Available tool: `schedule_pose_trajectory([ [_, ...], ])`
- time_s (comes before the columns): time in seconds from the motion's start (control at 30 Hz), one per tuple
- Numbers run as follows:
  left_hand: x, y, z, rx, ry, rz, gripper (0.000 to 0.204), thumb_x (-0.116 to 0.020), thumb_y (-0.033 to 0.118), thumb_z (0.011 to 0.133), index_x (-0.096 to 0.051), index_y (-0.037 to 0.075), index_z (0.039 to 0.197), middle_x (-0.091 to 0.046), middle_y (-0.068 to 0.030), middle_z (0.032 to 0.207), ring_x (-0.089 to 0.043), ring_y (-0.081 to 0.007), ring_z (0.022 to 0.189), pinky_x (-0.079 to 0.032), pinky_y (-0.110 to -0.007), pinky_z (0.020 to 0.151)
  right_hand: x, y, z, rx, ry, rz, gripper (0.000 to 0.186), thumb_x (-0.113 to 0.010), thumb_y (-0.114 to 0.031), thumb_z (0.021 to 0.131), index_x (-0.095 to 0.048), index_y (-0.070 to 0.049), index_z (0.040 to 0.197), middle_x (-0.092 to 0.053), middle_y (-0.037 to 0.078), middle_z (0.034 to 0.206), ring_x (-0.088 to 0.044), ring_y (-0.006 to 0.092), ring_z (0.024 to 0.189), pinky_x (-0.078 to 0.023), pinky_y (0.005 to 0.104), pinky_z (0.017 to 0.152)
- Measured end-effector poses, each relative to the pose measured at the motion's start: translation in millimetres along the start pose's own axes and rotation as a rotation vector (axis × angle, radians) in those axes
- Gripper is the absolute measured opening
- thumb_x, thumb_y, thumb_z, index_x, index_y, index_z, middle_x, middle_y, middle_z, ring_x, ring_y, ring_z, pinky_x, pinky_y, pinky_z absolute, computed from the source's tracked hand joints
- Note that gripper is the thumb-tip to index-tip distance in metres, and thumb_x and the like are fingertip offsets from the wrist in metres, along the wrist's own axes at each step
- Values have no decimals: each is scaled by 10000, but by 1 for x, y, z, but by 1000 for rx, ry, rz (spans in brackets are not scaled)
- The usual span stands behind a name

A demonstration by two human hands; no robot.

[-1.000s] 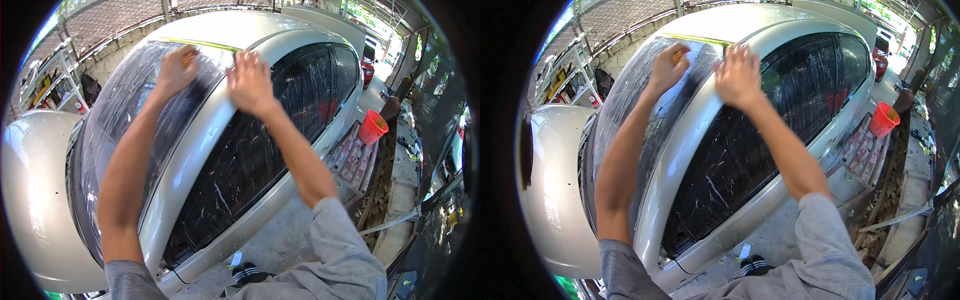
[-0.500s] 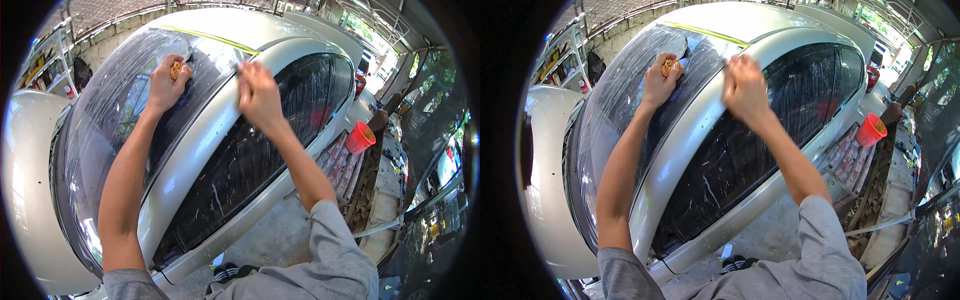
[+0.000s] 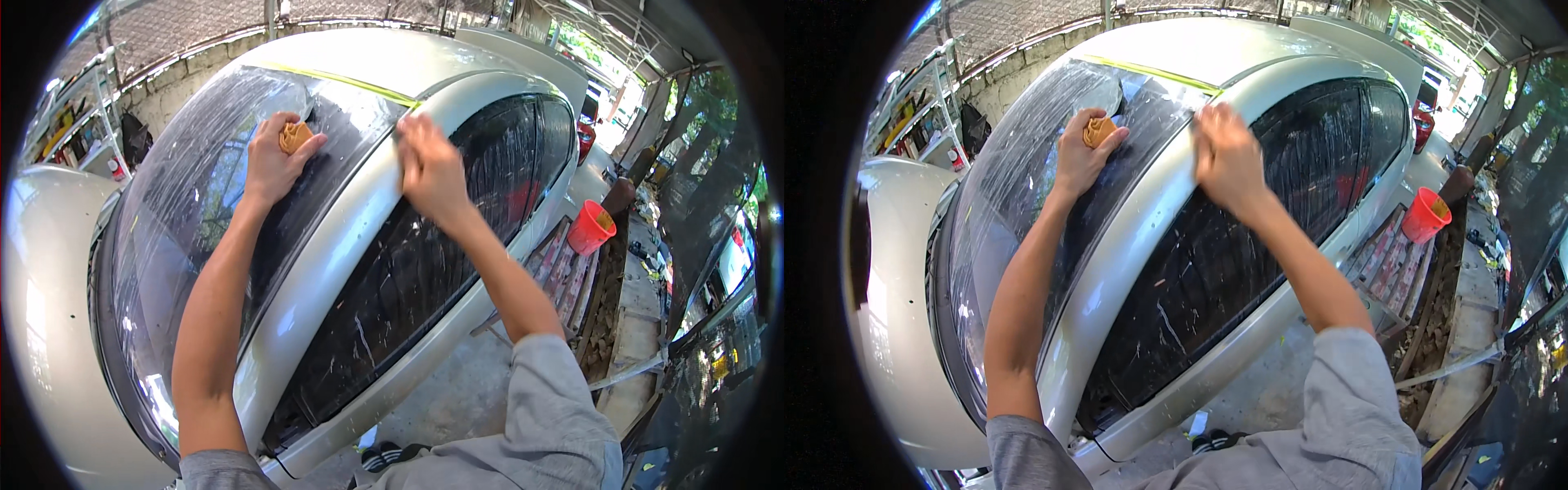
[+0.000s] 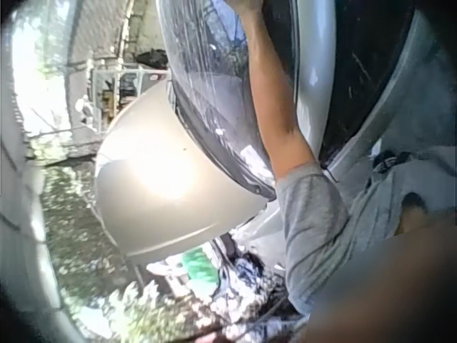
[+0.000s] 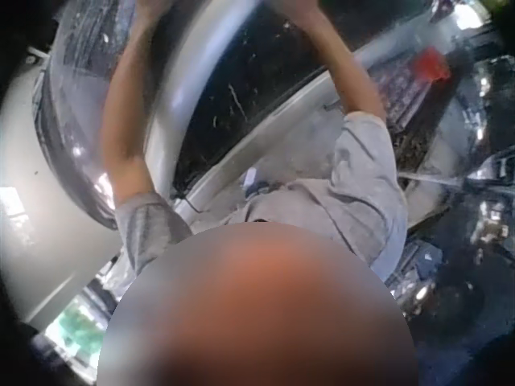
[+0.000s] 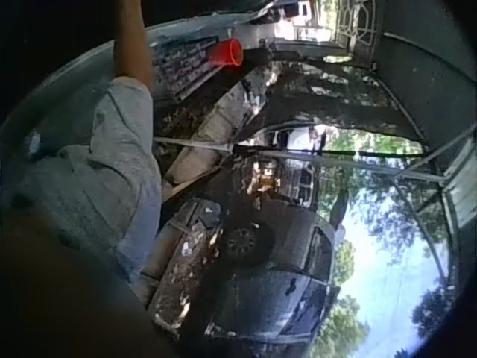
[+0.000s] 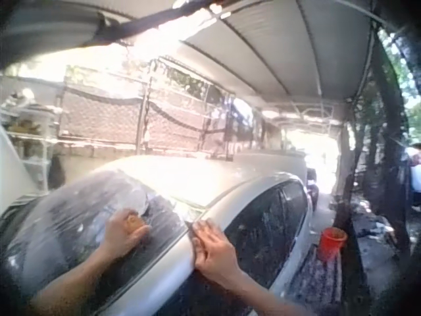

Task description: Sanding the body of a silver car using sandpaper and a wet sponge.

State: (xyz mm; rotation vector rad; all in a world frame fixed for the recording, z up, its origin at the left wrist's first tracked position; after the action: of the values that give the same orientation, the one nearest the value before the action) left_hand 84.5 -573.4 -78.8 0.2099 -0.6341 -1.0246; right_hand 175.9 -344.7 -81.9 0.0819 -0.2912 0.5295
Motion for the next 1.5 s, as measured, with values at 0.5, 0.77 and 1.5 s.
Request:
schedule_pose_trajectory([
  [0.5, -69, 120, 58, -197, -256, -57, 198, -627, 198, 784, -730, 46, 859, -708, -183, 780, -707, -350, 736, -561, -404, 719, 1, -61, -27, 0, -180, -17, 286, -546, -174, 920, -642, 10, 1116, -637, 241, 1182, -601, 434, 1091, -464, 499, 975],
  [0.77, -19, 53, 12, -164, 14, -169, 141, -613, 105, 836, -708, 49, 923, -709, -141, 813, -711, -234, 753, -544, -326, 726, 9, -83, -45, 59, -93, 70, 287, -561, -181, 929, -698, -3, 1108, -669, 215, 1184, -613, 370, 1163, -405, 494, 1072],
  [1.5, -12, 24, -10, -43, 65, -213, 134, -638, 138, 888, -674, 44, 977, -710, -122, 857, -701, -211, 803, -537, -330, 753, -20, -120, -79, -264, -284, 19, 723, -356, -427, 1030, -231, 102, 1507, -206, 292, 1583, -177, 416, 1490, -135, 558, 1192],
])
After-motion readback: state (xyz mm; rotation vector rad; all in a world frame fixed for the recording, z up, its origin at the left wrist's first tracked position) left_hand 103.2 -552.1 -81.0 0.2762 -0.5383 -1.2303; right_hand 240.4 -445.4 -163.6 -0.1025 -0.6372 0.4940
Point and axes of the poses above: each hand's wrist, its own z-axis towards the middle knuckle, its own x-axis out of the back of the hand, y = z × x, the point moved 7 cm from there along z, towards the middle knuckle
